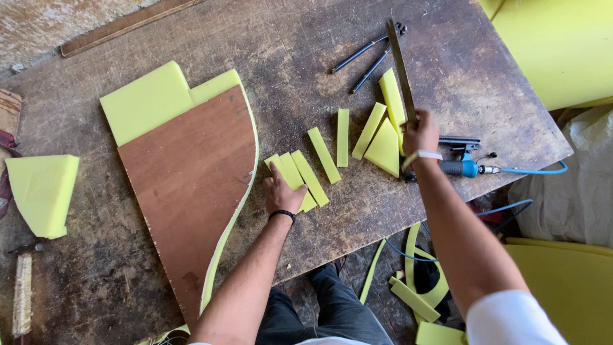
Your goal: The person cuts yellow foam sheets into curved shapes on a workbench, using a hand saw to slice strips off the foam edges and trim pieces to size. They reposition the foam pieces between cuts, then pick up a piece of fabric and walk across the workshop.
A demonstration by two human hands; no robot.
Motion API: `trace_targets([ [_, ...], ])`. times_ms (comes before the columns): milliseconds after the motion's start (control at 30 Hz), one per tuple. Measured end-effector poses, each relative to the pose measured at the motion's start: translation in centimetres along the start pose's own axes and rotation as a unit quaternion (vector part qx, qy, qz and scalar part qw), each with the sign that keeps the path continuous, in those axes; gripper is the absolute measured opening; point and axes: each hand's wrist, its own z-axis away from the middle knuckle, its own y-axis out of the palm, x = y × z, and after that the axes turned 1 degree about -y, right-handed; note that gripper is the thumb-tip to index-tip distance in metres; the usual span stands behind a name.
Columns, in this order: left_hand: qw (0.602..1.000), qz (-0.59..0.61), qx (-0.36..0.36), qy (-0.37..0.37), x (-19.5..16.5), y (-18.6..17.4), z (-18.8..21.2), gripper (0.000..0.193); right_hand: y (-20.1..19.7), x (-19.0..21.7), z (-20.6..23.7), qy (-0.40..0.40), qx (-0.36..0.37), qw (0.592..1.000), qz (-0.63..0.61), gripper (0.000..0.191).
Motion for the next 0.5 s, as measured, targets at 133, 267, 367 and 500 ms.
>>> trace_targets([
  [133, 0.979, 0.030, -0.163, 0.119, 0.7, 0.9, -2.6, 0.123, 1.9, 1.5, -3.6, 0.000, 0.005, 0.998, 0.058, 0.025],
  [267, 0.985, 0.026, -0.076, 0.154, -0.8, 1.6, -4.3, 0.110, 4.9, 1.8, -0.4, -0.013, 0.054, 0.997, 0.044, 0.016],
  [367, 0.984, -0.050, -0.044, 0.168, -2.4, 2.3, -4.6, 0.109, 7.0, 1.9, 4.6, 0.022, 0.103, 0.994, -0.016, 0.015],
  [500, 0.967, -0.176, -0.045, 0.181, -3.2, 2.4, -3.1, 0.128, 7.8, 0.8, 11.1, 0.126, 0.036, 0.985, -0.112, 0.020],
])
